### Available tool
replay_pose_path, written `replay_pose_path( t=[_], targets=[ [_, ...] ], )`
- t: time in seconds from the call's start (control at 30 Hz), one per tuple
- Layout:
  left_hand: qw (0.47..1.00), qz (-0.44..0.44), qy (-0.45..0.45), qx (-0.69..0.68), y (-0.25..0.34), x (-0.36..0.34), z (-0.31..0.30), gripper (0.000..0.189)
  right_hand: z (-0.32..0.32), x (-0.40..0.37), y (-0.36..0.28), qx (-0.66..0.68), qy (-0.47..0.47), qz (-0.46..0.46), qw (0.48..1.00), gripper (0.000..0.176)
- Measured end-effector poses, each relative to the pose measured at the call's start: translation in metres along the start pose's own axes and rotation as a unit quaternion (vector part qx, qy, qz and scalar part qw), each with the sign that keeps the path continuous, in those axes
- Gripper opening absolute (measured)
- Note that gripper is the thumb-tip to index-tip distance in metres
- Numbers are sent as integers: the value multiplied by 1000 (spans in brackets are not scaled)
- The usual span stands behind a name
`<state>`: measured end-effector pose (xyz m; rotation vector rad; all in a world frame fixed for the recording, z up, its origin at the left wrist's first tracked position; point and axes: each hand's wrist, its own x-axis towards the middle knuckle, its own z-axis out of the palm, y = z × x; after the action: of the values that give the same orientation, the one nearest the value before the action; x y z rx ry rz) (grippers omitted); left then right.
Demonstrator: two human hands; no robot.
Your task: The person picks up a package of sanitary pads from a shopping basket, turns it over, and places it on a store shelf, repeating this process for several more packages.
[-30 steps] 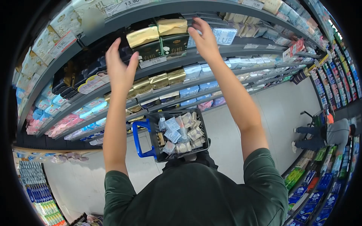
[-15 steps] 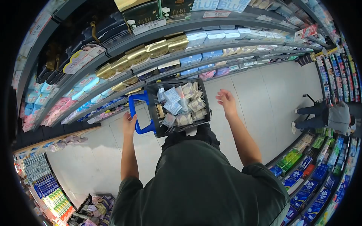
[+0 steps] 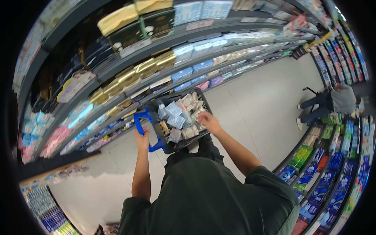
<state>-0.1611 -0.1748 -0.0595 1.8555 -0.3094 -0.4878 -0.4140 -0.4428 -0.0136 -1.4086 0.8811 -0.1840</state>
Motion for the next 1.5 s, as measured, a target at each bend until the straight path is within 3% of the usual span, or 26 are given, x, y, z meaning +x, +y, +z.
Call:
replay_pose_path(
  t=[0.23, 0.37, 0.57, 0.77, 1.03, 1.3, 1.37, 1.5],
  targets=[
    [998, -15, -24, 55, 31, -16, 47, 42, -15, -12, 9, -26, 36, 11, 999, 30],
    [983, -126, -92, -102, 43, -22, 81, 45, -34, -14, 30, -29, 37, 30, 998, 32],
    [978, -135, -94, -125, 44, -22, 135, 48, -60, -22, 47, -69, 55, 33, 996, 34],
    [969, -211, -97, -85, 62, -25, 165, 57, -92, -27, 59, -82, 81, 65, 991, 33],
    [974, -203, -87, -44, 94, -32, 202, 52, -140, -8, 111, -111, 78, 76, 988, 37],
    [979, -185, -85, -32, 98, -39, 244, 48, -185, 19, 121, -86, 41, 113, 989, 38],
    [976, -205, -74, -11, 110, -40, 252, 47, -196, 40, 158, -166, 28, 82, 982, 40],
    [976, -213, -54, 4, 114, -45, 263, 46, -209, 74, 144, -215, -7, 87, 973, 42]
  ],
)
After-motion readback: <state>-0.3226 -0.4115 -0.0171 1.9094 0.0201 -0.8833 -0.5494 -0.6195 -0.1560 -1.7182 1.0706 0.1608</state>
